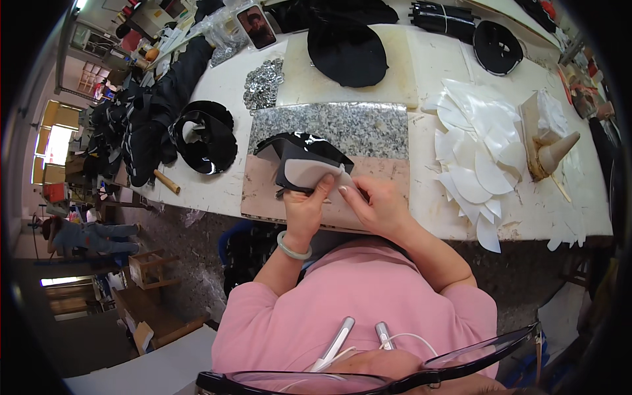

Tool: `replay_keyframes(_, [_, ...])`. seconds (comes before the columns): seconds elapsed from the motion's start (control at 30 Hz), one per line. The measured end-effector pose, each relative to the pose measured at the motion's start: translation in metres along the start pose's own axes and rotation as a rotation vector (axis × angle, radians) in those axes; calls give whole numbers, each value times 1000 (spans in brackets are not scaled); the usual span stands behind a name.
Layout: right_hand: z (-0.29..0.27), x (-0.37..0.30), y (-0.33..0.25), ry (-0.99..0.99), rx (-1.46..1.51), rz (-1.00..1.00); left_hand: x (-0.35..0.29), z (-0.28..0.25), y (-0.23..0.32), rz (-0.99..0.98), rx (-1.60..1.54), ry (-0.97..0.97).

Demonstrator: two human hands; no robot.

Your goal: The person assembles shoe upper components by inserting white stiffener pads into the upper pieces and pressing black fabric lining pieces into the interior by hand.

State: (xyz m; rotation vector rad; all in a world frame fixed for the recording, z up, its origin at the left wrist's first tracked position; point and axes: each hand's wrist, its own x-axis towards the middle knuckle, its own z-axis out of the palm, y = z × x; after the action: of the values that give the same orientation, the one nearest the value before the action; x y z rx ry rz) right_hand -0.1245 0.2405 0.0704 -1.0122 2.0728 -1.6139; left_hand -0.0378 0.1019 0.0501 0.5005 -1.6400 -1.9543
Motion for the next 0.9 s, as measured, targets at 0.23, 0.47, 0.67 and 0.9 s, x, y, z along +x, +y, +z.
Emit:
replay_keyframes(0.23, [-7, 4, -3, -95, 96, 102, 1, 1, -6, -110, -109, 37])
replay_keyframes(0.47, [-3, -3, -1, -54, -152, -77, -1, -7, -7, -81, -72, -113])
replay_keyframes(0.67, [2, -2, 6, 58, -127, -140, -4, -5, -2, 55, 178, -101])
replay_keyframes(0.9, [-5, 3, 10, -59, -59, -21, -4, -11, 16, -15, 158, -200])
